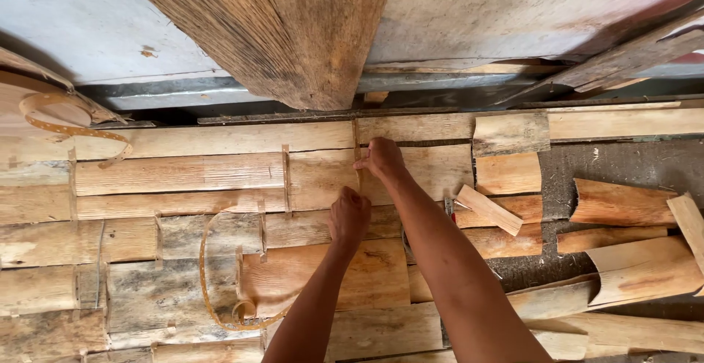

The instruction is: Arranging and joining thin strips of wood or bark on a workbench using glue and binding tape.

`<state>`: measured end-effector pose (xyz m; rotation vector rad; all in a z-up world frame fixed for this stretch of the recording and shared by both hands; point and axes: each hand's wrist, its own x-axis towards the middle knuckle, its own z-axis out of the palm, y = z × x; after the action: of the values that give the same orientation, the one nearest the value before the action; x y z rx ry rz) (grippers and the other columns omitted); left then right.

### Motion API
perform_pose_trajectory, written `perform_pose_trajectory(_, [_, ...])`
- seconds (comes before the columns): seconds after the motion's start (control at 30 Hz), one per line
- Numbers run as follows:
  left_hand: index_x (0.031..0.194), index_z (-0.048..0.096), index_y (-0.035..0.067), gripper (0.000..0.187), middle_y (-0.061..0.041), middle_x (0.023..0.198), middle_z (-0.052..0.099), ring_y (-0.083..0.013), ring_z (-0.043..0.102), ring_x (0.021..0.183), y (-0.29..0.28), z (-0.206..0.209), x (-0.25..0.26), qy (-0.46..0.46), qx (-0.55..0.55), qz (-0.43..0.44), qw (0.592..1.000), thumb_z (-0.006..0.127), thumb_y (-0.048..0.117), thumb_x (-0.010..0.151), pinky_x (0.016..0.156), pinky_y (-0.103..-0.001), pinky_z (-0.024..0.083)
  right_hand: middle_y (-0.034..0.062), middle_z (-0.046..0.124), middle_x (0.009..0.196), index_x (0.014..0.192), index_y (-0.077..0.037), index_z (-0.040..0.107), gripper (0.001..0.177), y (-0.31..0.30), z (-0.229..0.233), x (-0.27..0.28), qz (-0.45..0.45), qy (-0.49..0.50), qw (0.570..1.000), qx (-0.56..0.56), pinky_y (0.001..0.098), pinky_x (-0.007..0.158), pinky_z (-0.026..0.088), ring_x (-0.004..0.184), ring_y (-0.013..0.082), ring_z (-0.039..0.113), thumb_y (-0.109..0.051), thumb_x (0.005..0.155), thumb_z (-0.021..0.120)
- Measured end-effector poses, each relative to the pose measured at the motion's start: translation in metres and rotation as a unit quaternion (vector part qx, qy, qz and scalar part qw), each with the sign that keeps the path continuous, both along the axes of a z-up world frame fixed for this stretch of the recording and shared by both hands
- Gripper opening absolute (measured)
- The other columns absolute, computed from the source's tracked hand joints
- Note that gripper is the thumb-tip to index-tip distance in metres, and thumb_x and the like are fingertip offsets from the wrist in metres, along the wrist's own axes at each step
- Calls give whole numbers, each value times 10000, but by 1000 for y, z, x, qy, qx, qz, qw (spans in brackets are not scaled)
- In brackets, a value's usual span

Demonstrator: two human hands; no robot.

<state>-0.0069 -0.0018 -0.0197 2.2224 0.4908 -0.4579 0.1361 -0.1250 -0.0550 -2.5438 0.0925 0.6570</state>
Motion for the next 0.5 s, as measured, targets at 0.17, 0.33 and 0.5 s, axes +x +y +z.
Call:
perform_pose_trajectory(0.17, [1207, 516, 77, 334, -104, 793, 681, -231, 678, 655, 0, -38, -4, 27, -286, 139, 948, 619, 290, 972, 613, -409, 562, 130, 746, 828, 829, -35, 645, 549, 1, -4, 3, 2, 15, 1000, -9, 399, 763, 581, 806, 275, 728, -393, 618, 1003])
perform_pose_trajectory(0.33, [1201, 528, 123, 317, -42, 746, 586, -150, 521, 567, 5, -29, -8, 129, -435, 198, 869, 527, 391, 1032, 536, -328, 455, 136, 754, 836, 828, -35, 654, 550, 0, -6, 3, 0, 12, 1000, -4, 406, 772, 583, 813, 280, 734, -403, 610, 1000])
perform_pose_trajectory(0.5, [1040, 670, 8, 535, -9, 757, 477, -122, 422, 666, 15, -30, -16, 96, -343, 153, 922, 555, 530, 1047, 575, -313, 376, 146, 738, 841, 811, -40, 664, 537, 4, 8, 2, 4, 21, 1000, -19, 413, 767, 578, 815, 286, 722, -409, 620, 1003])
